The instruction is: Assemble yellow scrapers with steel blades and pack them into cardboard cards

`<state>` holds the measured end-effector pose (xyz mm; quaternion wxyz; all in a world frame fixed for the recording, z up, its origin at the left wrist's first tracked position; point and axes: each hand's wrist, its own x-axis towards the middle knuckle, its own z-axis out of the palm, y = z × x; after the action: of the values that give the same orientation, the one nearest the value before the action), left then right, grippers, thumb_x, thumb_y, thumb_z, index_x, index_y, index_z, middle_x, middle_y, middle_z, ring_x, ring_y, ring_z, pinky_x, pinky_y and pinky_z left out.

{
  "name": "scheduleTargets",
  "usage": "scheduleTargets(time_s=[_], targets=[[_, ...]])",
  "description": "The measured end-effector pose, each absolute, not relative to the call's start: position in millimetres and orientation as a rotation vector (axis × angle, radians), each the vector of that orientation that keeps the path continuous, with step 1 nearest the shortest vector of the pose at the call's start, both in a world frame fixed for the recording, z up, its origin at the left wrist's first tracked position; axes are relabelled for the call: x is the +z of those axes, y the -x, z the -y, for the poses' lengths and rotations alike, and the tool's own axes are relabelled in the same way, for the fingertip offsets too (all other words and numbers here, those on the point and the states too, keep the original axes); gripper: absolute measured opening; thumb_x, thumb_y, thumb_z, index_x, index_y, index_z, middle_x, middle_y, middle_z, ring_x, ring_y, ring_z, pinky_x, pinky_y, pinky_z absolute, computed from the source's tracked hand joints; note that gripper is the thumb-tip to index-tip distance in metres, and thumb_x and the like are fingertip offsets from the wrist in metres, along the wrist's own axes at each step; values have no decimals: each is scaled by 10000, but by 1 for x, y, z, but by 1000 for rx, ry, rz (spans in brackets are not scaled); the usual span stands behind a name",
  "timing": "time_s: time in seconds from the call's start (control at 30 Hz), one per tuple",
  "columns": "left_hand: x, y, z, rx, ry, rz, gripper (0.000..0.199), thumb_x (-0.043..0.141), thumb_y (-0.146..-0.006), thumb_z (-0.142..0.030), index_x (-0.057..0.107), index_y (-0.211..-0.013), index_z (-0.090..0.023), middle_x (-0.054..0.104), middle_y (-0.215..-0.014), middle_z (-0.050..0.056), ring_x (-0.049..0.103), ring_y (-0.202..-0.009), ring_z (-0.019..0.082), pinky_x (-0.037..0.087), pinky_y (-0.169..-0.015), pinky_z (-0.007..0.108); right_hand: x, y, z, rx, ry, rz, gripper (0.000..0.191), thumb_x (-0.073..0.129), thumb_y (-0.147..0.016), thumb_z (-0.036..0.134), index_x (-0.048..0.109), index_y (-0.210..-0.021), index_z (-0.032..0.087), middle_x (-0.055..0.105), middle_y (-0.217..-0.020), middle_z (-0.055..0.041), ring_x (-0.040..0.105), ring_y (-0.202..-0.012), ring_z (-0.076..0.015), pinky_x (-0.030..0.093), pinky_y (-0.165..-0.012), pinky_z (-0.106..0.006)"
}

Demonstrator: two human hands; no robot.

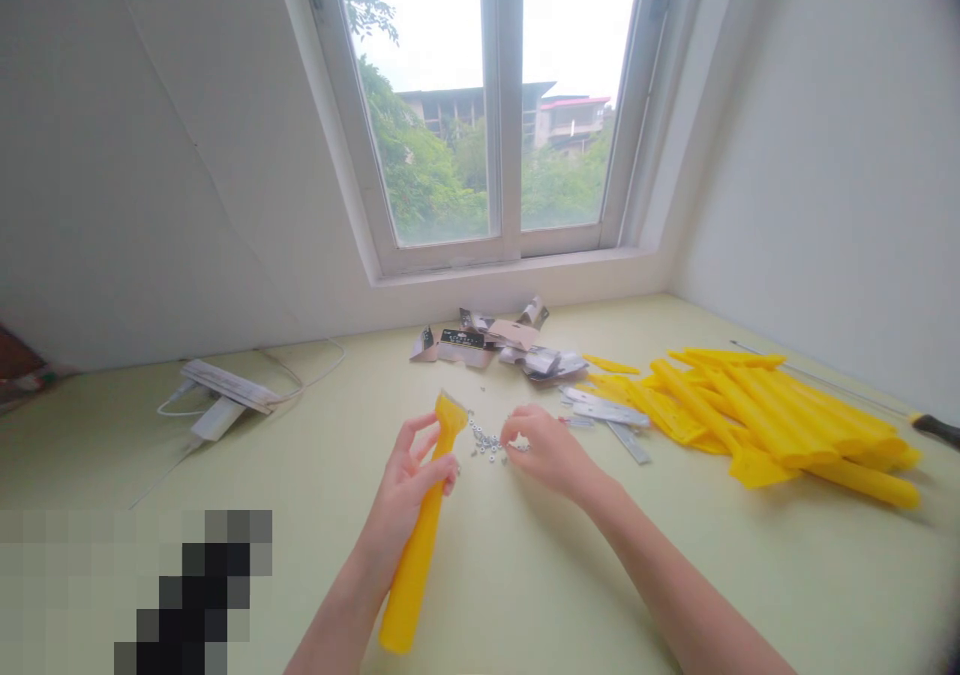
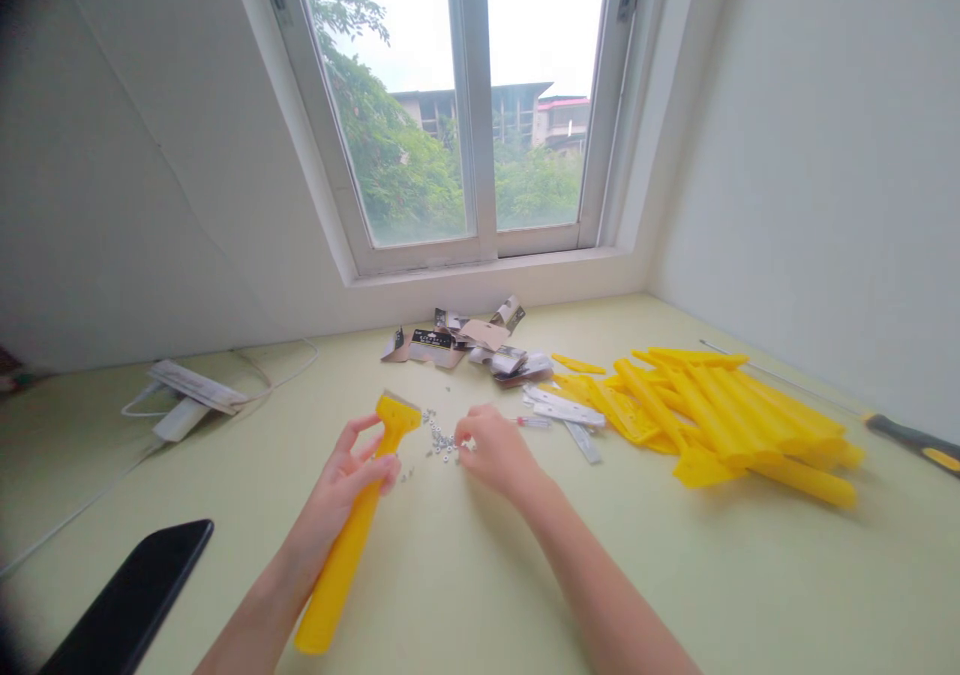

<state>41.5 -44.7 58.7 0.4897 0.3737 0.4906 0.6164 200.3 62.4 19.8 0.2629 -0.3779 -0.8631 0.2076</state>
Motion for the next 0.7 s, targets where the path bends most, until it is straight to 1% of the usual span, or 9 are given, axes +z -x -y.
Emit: scheduleTargets(time_s=[0.1,0.17,0.23,0.37,0.47,0.57,0.7], targets=[[60,-44,46,1516,-797,-1087,340,532,-735,-175,421,-1045,-261,534,-701,-31,436,-523,53,344,-573,190,24,-198,-57,527,955,2439,165,507,-655,70,624,-664,185,586,-727,-29,504,-764,-152,370,-646,-234],[56,-42,44,1502,-718,-999,358,533,-739,-183,403,-1061,-271,494,-626,-47,432,-519,52,348,-572,179,24,-198,-56,501,945,2472,166,505,-673,70,624,-655,185,584,-711,-29,496,-756,-152,364,-643,-233],[47,-39,39,1474,-633,-895,424,577,-704,-173,377,-1060,-286,492,-631,-50,422,-499,38,343,-548,159,22,-197,-57,496,945,2488,175,499,-688,68,623,-649,186,582,-703,-30,491,-752,-151,361,-641,-231],[33,-33,29,1456,-542,-774,538,645,-635,-128,353,-1053,-303,518,-761,-27,436,-510,15,320,-494,118,16,-196,-60,490,924,2510,183,481,-702,56,600,-646,183,577,-706,-30,486,-762,-149,360,-638,-223],[29,-32,27,1455,-504,-711,551,648,-632,-114,353,-1055,-307,515,-868,-7,443,-529,4,331,-492,112,14,-196,-60,490,886,2502,170,465,-709,50,568,-661,176,568,-721,-31,484,-771,-149,365,-650,-231],[29,-33,28,1451,-495,-673,552,639,-645,-114,352,-1071,-318,495,-884,-10,443,-540,4,338,-494,115,18,-198,-61,600,869,2401,157,448,-722,59,547,-711,179,564,-762,-29,488,-779,-150,378,-681,-253],[29,-34,30,1430,-499,-661,546,618,-663,-102,345,-1087,-310,484,-879,-10,440,-548,11,344,-498,128,32,-205,-68,818,941,2136,125,413,-787,169,532,-754,185,561,-747,-15,500,-711,-143,391,-651,-274]])
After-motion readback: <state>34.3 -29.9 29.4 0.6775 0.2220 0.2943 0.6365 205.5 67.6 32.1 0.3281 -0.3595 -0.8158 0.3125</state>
